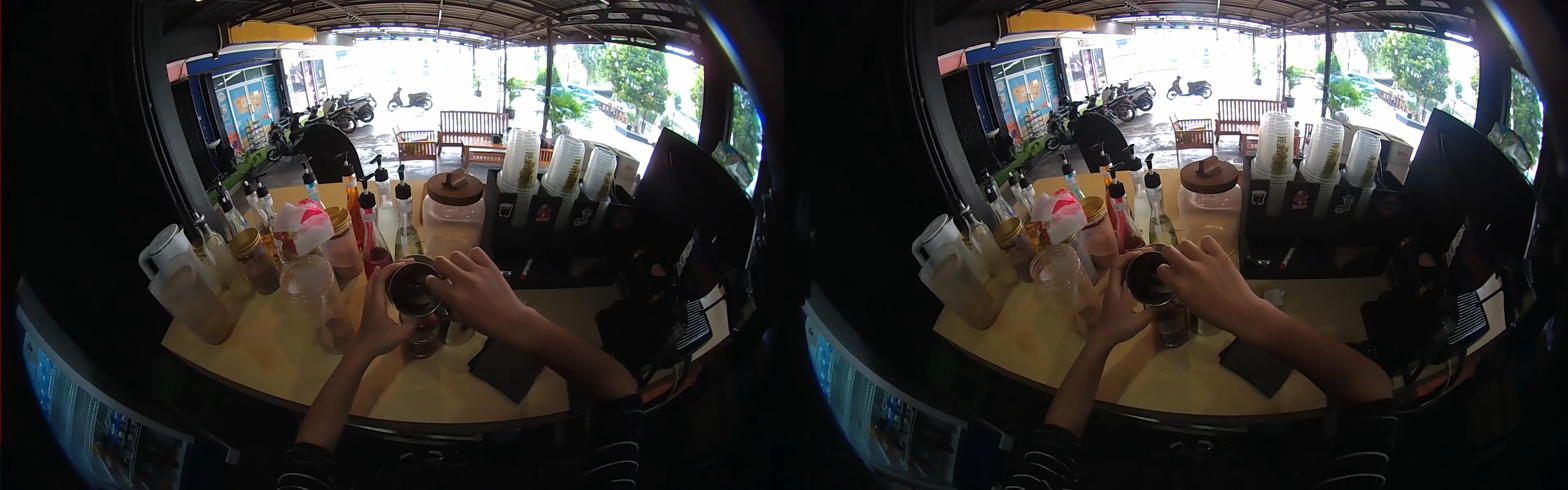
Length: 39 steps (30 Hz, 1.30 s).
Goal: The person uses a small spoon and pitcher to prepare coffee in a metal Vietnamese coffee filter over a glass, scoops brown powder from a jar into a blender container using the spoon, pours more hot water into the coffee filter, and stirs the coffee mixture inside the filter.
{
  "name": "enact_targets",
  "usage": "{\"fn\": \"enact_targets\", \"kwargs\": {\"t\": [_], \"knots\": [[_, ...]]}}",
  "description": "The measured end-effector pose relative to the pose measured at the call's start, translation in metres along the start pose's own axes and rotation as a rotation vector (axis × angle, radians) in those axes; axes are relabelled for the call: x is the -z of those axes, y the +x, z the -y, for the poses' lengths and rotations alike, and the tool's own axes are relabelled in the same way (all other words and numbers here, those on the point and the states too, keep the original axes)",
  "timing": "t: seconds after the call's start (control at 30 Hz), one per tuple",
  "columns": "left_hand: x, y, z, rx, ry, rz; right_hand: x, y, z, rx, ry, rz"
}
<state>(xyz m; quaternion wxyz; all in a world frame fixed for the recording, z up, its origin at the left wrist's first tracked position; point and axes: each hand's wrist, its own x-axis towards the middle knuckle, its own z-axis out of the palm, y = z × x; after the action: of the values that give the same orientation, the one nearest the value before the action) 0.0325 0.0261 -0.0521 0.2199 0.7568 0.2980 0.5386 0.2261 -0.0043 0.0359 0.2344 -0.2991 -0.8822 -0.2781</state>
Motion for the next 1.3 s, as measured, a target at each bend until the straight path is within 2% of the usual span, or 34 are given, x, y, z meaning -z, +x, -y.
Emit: {"fn": "enact_targets", "kwargs": {"t": [0.13,0.2,0.33,0.4,0.53,0.63,0.7,0.83,0.93,1.0,1.1,1.3], "knots": [[0.007,0.005,-0.001,-0.013,-0.071,0.029,-0.003,0.000,0.003,0.050,0.064,0.047],[0.015,0.008,0.001,-0.100,0.175,0.114,-0.001,0.001,0.003,0.024,-0.045,0.065],[0.022,0.013,-0.009,-0.113,0.222,0.142,-0.001,0.003,0.001,0.046,0.021,0.037],[0.024,0.013,-0.013,-0.120,0.358,0.150,0.000,0.002,0.004,0.042,-0.018,0.066],[0.024,0.014,-0.009,-0.086,0.261,0.122,-0.001,0.003,0.001,0.019,0.000,0.038],[0.023,0.012,-0.009,-0.060,0.239,0.140,0.001,0.002,0.004,0.029,0.002,0.095],[0.022,0.012,-0.012,-0.037,0.221,0.108,0.002,0.003,0.003,0.015,-0.051,0.018],[0.018,0.010,-0.010,-0.056,0.276,0.042,0.000,0.002,0.009,-0.018,-0.046,0.093],[0.011,0.007,-0.012,-0.056,0.304,0.007,-0.004,0.003,0.009,-0.072,0.010,0.026],[0.005,0.005,-0.009,0.008,0.233,-0.082,-0.006,0.002,0.013,-0.078,0.127,0.099],[-0.003,0.000,-0.009,0.034,0.112,-0.170,0.000,0.005,0.011,-0.128,0.046,0.077],[-0.010,-0.004,-0.010,0.062,0.108,-0.197,-0.006,0.003,0.016,-0.138,0.103,0.066]]}}
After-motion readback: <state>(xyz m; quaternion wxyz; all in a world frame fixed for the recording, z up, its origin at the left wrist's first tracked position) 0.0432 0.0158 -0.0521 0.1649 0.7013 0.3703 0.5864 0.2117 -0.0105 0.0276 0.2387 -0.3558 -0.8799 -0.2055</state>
